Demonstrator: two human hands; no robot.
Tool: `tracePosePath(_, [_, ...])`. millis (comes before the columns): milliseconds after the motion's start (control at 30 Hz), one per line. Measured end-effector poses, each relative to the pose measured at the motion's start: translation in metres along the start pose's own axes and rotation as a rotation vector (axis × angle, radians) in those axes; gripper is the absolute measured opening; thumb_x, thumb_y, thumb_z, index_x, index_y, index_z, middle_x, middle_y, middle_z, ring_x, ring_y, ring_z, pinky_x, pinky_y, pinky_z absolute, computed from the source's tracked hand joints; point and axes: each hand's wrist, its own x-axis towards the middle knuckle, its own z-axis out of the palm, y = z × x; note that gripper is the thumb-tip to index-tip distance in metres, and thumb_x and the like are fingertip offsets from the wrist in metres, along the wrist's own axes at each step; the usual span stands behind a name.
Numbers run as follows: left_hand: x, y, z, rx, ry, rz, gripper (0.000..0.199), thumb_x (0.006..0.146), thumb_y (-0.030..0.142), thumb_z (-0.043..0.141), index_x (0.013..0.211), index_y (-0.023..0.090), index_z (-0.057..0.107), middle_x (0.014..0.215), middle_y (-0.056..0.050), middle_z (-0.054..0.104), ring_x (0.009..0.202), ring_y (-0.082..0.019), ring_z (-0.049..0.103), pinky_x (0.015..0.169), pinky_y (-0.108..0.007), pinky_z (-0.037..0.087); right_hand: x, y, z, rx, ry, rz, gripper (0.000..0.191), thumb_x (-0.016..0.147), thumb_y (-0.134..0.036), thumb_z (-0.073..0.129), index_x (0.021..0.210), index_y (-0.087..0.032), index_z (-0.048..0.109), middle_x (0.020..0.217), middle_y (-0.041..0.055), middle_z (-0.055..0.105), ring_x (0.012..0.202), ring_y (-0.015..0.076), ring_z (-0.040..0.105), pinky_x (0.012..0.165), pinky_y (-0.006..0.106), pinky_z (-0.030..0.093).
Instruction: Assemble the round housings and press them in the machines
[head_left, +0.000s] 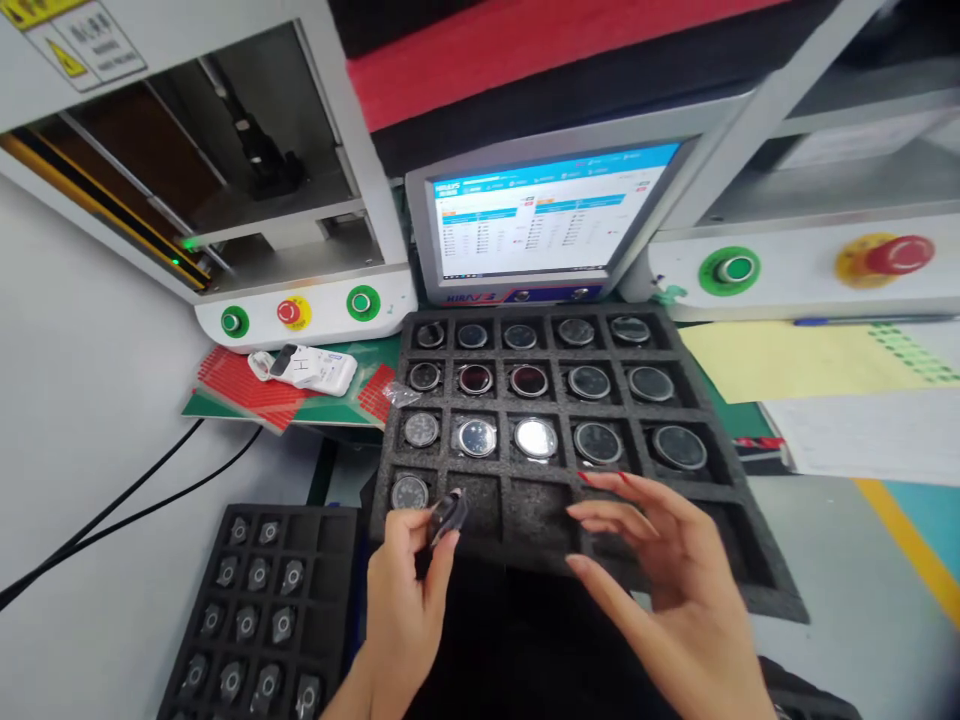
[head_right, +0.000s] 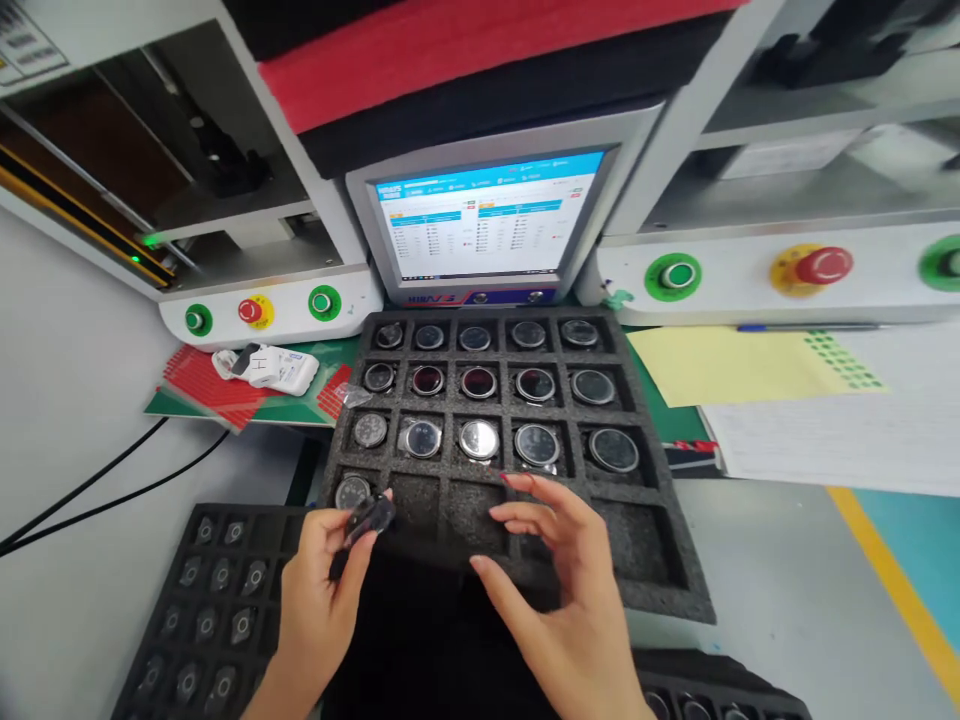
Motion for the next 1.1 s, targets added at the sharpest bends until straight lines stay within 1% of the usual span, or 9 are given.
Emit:
tracePosePath(133, [0.017, -0.004, 0.012, 0.451, 0.033, 0.528, 0.008, 0.097, 0.014, 0.053, 0.099, 0.014, 0.061, 0.104, -0.013, 0.078, 0.091, -0.024, 0.076, 0.081, -0.032, 0.059, -0.008, 0.000, -0.022, 0.018, 0.090, -0.001, 0.048, 0.086, -0.016, 0.067, 0.129, -0.028, 0.049, 0.118, 0.0026, 0.062, 0.089, 0.0076, 0.069, 0.091, 0.013, 0.052])
tracePosePath(233, [0.024, -0.002, 0.021, 0.627, 0.026, 0.683, 0.011, 0.094, 0.010, 0.056, 0.092, 0.013, 0.066, 0.101, -0.009, 0.079, 0.094, -0.028, 0.074, 0.085, -0.038, 0.055, -0.010, 0.002, -0.034, 0.025, 0.160, -0.017, 0.041, 0.085, -0.014, 0.066, 0.123, -0.026, 0.054, 0.106, 0.0009, 0.066, 0.084, 0.0075, 0.070, 0.091, 0.012, 0.052])
tracePosePath(333, [0.024, 0.003, 0.025, 0.679, 0.030, 0.706, 0.011, 0.093, 0.010, 0.059, 0.089, 0.013, 0.069, 0.099, -0.006, 0.080, 0.096, -0.029, 0.072, 0.083, -0.040, 0.051, -0.008, 0.001, -0.042, 0.005, 0.252, -0.006, 0.021, 0.086, -0.014, 0.065, 0.105, -0.024, 0.063, 0.092, -0.0007, 0.068, 0.080, 0.0076, 0.069, 0.084, 0.010, 0.054])
tracePosePath(400, [0.024, 0.006, 0.025, 0.708, 0.003, 0.741, 0.013, 0.093, 0.008, 0.059, 0.089, 0.011, 0.071, 0.101, -0.006, 0.079, 0.096, -0.029, 0.071, 0.084, -0.040, 0.050, -0.006, 0.000, -0.046, -0.003, 0.257, 0.003, 0.009, 0.087, -0.015, 0.064, 0.089, -0.023, 0.065, 0.087, -0.0010, 0.068, 0.081, 0.0076, 0.069, 0.080, 0.008, 0.054])
tracePosePath(467, [0.024, 0.009, 0.023, 0.725, -0.048, 0.771, 0.016, 0.094, 0.009, 0.056, 0.089, 0.010, 0.072, 0.102, -0.006, 0.079, 0.097, -0.028, 0.070, 0.086, -0.041, 0.049, -0.004, -0.001, -0.048, 0.002, 0.238, 0.007, 0.010, 0.086, -0.016, 0.063, 0.079, -0.023, 0.065, 0.086, -0.0011, 0.069, 0.083, 0.0077, 0.069, 0.080, 0.006, 0.053])
tracePosePath(633, [0.024, 0.011, 0.018, 0.736, -0.124, 0.743, 0.022, 0.098, 0.014, 0.053, 0.090, 0.010, 0.073, 0.103, -0.007, 0.079, 0.097, -0.028, 0.070, 0.088, -0.041, 0.049, -0.004, -0.003, -0.046, 0.016, 0.222, 0.032, 0.012, 0.086, -0.017, 0.064, 0.078, -0.024, 0.067, 0.094, -0.0019, 0.073, 0.089, 0.0078, 0.071, 0.083, 0.005, 0.051])
tracePosePath(900, [0.021, 0.003, 0.015, 0.735, -0.107, 0.668, 0.024, 0.096, 0.009, 0.051, 0.086, 0.011, 0.073, 0.098, -0.010, 0.078, 0.093, -0.030, 0.071, 0.083, -0.044, 0.053, -0.003, -0.014, -0.033, 0.075, 0.121, 0.054, 0.014, 0.087, -0.017, 0.062, 0.077, -0.025, 0.068, 0.092, -0.0025, 0.073, 0.089, 0.0071, 0.071, 0.083, 0.004, 0.050])
tracePosePath(967, [0.018, 0.008, 0.014, 0.641, -0.098, 0.634, 0.021, 0.095, 0.008, 0.052, 0.090, 0.011, 0.073, 0.098, -0.010, 0.078, 0.092, -0.029, 0.071, 0.083, -0.044, 0.054, -0.004, -0.016, -0.031, 0.073, 0.097, 0.040, 0.014, 0.087, -0.017, 0.062, 0.077, -0.025, 0.068, 0.093, -0.0018, 0.073, 0.089, 0.0078, 0.071, 0.082, 0.005, 0.051])
tracePosePath(1100, [0.012, 0.030, 0.011, 0.176, -0.141, 0.500, 0.014, 0.093, 0.016, 0.059, 0.102, 0.016, 0.071, 0.100, -0.006, 0.078, 0.095, -0.019, 0.071, 0.087, -0.031, 0.057, -0.009, -0.017, -0.027, 0.035, 0.007, -0.027, 0.014, 0.089, -0.016, 0.064, 0.079, -0.024, 0.070, 0.096, 0.0024, 0.072, 0.090, 0.0133, 0.071, 0.083, 0.014, 0.056])
